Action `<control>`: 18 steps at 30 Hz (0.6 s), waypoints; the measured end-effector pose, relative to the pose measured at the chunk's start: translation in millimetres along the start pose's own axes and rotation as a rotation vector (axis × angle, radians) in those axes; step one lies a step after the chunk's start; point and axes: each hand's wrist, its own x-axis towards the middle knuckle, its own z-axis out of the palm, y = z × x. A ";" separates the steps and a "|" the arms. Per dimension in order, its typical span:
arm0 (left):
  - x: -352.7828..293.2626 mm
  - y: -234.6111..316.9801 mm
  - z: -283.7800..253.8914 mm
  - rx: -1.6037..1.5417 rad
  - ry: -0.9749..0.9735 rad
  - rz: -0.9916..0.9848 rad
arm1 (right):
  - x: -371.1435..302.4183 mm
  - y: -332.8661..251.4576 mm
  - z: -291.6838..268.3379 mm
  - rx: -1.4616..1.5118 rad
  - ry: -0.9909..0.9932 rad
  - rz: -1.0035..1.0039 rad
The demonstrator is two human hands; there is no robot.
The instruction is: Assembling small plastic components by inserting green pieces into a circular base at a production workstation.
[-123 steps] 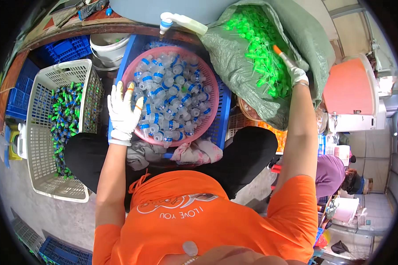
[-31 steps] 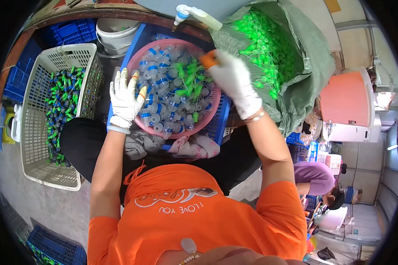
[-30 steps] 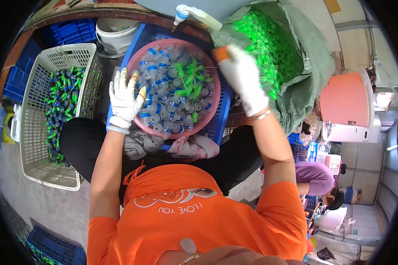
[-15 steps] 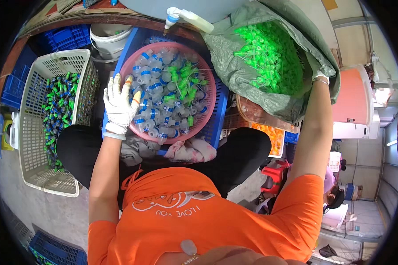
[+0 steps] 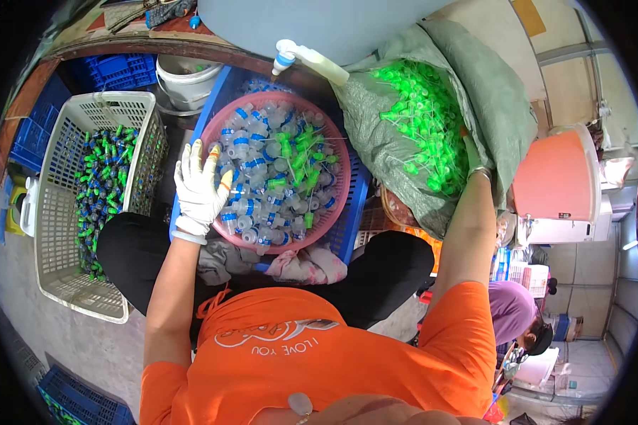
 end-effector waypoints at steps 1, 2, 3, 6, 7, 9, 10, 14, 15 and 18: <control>0.9 -0.3 -0.5 0.004 -0.004 0.002 | -2.3 -0.4 0.7 0.028 -0.023 0.009; 2.5 1.2 -1.1 -0.003 -0.006 0.006 | 14.4 0.0 -1.7 0.050 -0.045 0.027; 4.1 2.7 -1.6 -0.010 -0.008 0.010 | 21.6 2.3 -2.1 0.071 -0.066 0.044; 5.5 4.0 0.7 -0.020 -0.013 0.021 | 43.1 -8.4 14.7 0.141 -0.129 0.086; 3.9 1.6 0.4 -0.016 -0.012 0.017 | 39.7 -22.1 21.0 0.169 -0.154 0.091; 1.4 -0.6 -0.2 -0.008 -0.013 0.009 | 38.4 -37.9 26.0 0.223 -0.201 0.099; 2.0 -0.5 0.5 -0.006 -0.014 0.012 | 40.7 -38.4 24.5 0.246 -0.219 0.108; 1.5 -1.8 -0.3 0.008 -0.014 0.007 | 40.3 -21.6 33.4 0.334 -0.281 0.099; 0.4 -2.7 -1.6 0.013 -0.016 0.005 | 41.0 -11.4 41.5 0.369 -0.305 0.091; 2.0 0.1 -0.9 0.006 -0.015 0.015 | 54.5 49.1 73.1 0.277 -0.228 0.089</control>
